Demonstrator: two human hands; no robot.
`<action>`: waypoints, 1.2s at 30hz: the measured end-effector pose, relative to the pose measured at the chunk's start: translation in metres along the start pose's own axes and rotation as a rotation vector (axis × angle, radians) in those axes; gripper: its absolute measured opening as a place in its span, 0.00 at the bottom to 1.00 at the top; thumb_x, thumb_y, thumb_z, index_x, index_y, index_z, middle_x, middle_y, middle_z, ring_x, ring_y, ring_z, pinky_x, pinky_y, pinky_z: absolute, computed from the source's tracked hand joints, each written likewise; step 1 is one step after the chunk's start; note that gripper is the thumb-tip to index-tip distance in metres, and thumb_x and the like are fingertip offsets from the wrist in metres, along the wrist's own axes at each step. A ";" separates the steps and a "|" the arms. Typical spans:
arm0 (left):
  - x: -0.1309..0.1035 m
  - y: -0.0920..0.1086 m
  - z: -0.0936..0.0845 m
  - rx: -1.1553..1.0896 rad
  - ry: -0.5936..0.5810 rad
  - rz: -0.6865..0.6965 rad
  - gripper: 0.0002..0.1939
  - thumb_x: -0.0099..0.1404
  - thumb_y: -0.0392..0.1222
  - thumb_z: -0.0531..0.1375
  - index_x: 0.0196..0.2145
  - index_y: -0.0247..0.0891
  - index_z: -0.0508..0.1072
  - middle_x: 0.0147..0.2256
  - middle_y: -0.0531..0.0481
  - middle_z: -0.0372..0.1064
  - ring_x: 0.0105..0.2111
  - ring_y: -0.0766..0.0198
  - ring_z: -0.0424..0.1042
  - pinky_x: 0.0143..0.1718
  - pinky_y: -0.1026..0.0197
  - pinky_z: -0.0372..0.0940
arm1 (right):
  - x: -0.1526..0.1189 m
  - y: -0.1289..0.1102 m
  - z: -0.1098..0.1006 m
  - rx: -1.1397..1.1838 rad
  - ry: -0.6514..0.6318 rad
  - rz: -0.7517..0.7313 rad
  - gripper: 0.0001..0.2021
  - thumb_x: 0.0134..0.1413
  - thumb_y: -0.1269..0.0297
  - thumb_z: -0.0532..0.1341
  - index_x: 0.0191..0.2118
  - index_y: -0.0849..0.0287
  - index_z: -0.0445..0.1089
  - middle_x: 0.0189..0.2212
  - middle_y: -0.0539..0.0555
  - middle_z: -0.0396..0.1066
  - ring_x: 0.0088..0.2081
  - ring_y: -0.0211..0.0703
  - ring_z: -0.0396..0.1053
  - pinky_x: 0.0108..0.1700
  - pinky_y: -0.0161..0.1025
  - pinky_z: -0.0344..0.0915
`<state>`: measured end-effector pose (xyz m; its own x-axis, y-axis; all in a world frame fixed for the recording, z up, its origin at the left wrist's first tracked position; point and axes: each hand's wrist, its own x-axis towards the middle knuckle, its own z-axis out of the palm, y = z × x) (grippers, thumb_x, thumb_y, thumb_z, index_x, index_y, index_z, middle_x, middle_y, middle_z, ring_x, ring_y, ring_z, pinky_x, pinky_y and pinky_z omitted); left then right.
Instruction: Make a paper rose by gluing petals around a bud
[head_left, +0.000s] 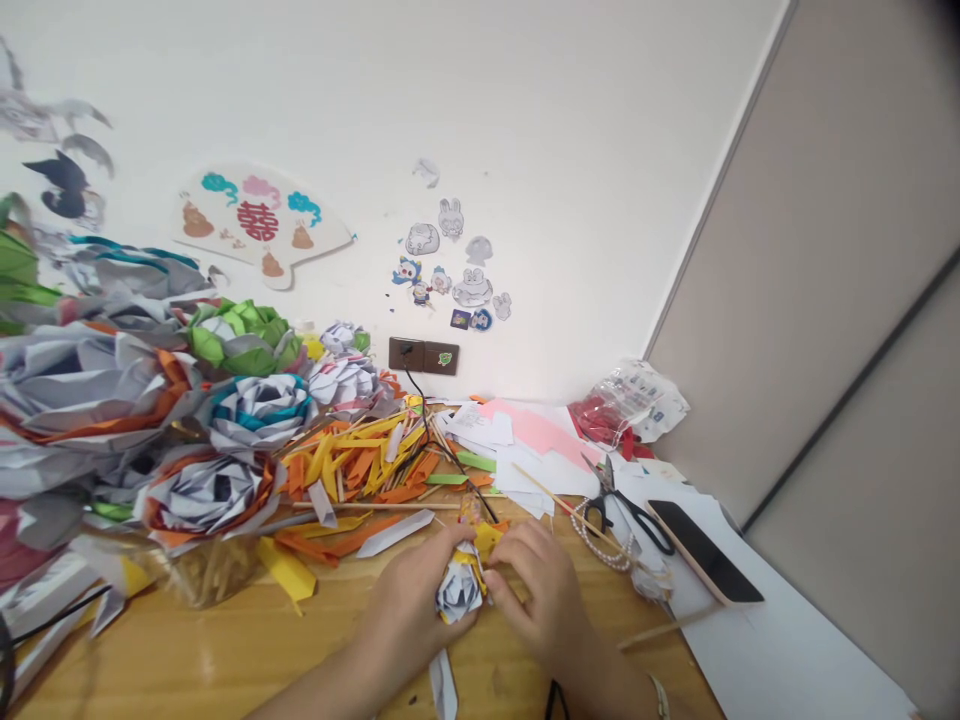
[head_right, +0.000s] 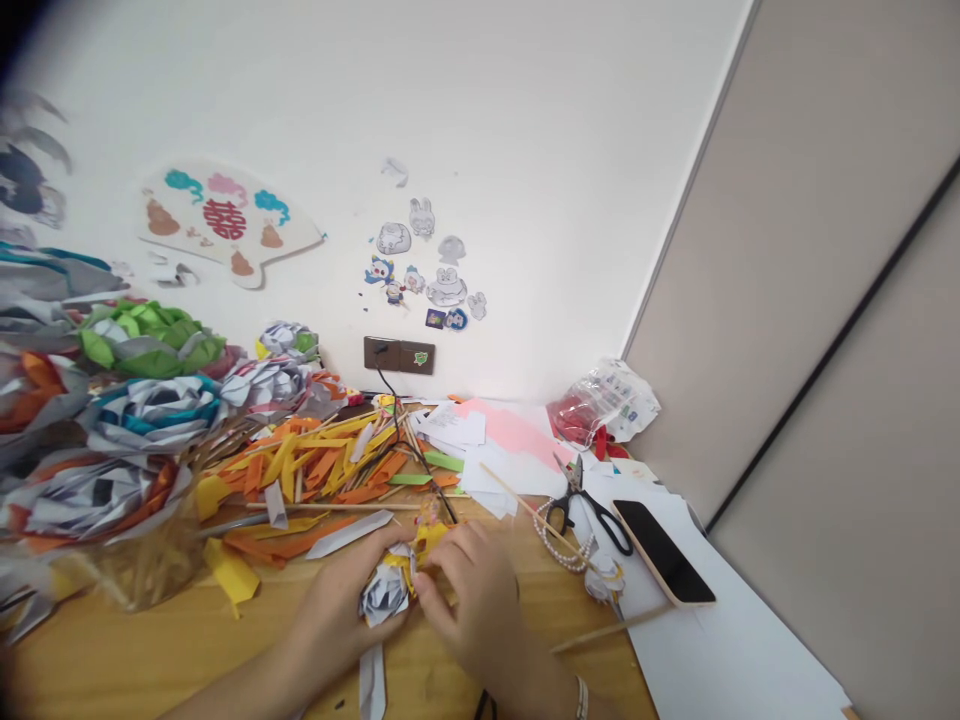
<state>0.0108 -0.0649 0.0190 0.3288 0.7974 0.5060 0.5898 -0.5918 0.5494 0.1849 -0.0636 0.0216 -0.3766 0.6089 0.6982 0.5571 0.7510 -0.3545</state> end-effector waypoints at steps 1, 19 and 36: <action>0.000 0.000 0.000 0.001 0.009 0.004 0.24 0.50 0.35 0.59 0.46 0.43 0.64 0.41 0.48 0.74 0.38 0.56 0.73 0.40 0.58 0.67 | 0.000 -0.001 -0.001 -0.003 -0.013 -0.007 0.04 0.57 0.65 0.54 0.34 0.56 0.65 0.30 0.53 0.67 0.34 0.44 0.62 0.36 0.41 0.58; 0.013 -0.001 -0.004 -0.310 0.192 -0.228 0.13 0.54 0.42 0.59 0.38 0.41 0.62 0.34 0.51 0.69 0.34 0.59 0.70 0.37 0.58 0.65 | -0.004 0.004 0.012 0.201 -0.097 0.314 0.14 0.60 0.56 0.50 0.45 0.56 0.65 0.34 0.54 0.72 0.35 0.44 0.68 0.37 0.38 0.61; 0.009 -0.011 0.006 -0.582 -0.031 -0.198 0.18 0.58 0.58 0.55 0.34 0.39 0.66 0.31 0.51 0.66 0.31 0.62 0.66 0.35 0.61 0.62 | 0.009 0.025 0.016 0.656 0.017 0.567 0.19 0.53 0.47 0.55 0.23 0.58 0.59 0.21 0.46 0.58 0.26 0.37 0.57 0.30 0.34 0.55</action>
<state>0.0121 -0.0505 0.0136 0.2809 0.8967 0.3421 0.1452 -0.3920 0.9084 0.1837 -0.0357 0.0090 -0.1567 0.9362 0.3146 0.1162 0.3338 -0.9354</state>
